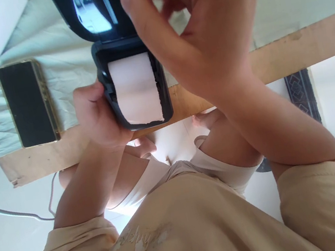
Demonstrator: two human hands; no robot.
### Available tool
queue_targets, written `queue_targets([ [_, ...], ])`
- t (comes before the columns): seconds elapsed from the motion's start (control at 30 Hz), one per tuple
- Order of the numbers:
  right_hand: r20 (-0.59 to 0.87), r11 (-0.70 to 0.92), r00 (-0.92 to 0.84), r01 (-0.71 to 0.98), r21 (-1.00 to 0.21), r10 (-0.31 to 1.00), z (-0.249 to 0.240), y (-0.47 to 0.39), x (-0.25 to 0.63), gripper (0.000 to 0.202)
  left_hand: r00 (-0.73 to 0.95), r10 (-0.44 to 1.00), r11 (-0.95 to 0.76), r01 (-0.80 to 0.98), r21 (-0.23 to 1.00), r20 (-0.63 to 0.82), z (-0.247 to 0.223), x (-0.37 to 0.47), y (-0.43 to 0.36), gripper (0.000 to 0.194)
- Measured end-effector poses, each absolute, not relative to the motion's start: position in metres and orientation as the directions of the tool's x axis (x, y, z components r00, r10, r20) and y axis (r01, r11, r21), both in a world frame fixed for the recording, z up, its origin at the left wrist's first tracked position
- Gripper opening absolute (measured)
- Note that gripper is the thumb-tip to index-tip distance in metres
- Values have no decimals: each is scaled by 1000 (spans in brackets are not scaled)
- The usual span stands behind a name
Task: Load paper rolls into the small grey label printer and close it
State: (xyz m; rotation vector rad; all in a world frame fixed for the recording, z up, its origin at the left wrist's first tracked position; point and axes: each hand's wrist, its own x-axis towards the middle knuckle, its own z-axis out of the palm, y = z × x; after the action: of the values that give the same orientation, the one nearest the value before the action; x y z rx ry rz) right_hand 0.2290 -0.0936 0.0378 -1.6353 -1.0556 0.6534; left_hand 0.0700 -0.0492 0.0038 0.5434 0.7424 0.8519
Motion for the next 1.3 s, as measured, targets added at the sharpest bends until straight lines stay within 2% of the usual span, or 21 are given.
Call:
queue_targets([
  [0.07,350,-23,404,681,-732,845,43,-93,225,30,439,824,553,-480,681,-359,4,71,-50,11],
  [0.1,387,-46,333,806,-591,860,46,-93,223,25,445,822,554,-485,677,-354,4,70,-49,10],
  [0.17,275,-97,228,902,-420,934,52,-94,220,4,474,810,565,-476,674,-345,3,67,-47,9],
  [0.23,163,-74,147,920,-385,976,57,-93,218,10,525,787,580,-450,679,-324,0,62,-44,10],
  [0.3,115,-35,87,920,-390,990,61,-89,217,9,572,766,582,-422,695,-295,-4,57,-41,9],
  [0.47,-133,-237,206,927,-291,969,68,-76,216,34,564,779,547,-400,735,-272,-1,57,-43,8],
  [0.5,-134,-230,197,925,-304,971,70,-77,218,38,535,795,543,-416,729,-287,2,60,-45,6],
  [0.57,-83,-125,99,896,-426,992,74,-85,225,38,449,829,533,-455,713,-333,8,67,-50,6],
  [0.63,-9,-11,6,756,-654,1000,75,-96,234,37,385,840,536,-471,701,-383,13,73,-54,7],
  [0.67,27,7,22,631,-776,999,73,-101,238,36,364,844,533,-478,698,-395,15,76,-55,6],
  [0.7,58,2,103,480,-877,993,69,-104,241,38,353,846,531,-484,696,-400,15,77,-55,7],
  [0.77,84,32,329,160,-987,941,53,-102,247,56,334,852,523,-504,688,-402,14,77,-53,7],
  [0.83,60,35,432,64,-997,900,30,-92,252,67,342,854,520,-516,681,-392,10,74,-49,12],
  [0.9,5,-2,527,13,-1000,850,6,-83,257,51,379,846,528,-510,679,-374,5,69,-44,19],
  [1.0,-14,-51,591,45,-998,806,-20,-79,262,41,438,826,547,-475,690,-354,-1,63,-40,19],
  [1.07,49,-27,618,114,-993,785,-26,-83,263,39,454,816,559,-455,694,-359,-3,61,-40,18],
  [1.13,179,-6,589,298,-954,788,-26,-89,264,35,432,824,550,-461,696,-366,-4,61,-41,17],
  [1.23,333,-4,431,616,-788,838,-24,-95,267,27,432,834,535,-479,696,-344,-4,62,-43,14],
  [1.3,367,29,340,699,-715,866,-24,-96,272,26,442,838,525,-491,695,-321,-5,63,-44,13],
])
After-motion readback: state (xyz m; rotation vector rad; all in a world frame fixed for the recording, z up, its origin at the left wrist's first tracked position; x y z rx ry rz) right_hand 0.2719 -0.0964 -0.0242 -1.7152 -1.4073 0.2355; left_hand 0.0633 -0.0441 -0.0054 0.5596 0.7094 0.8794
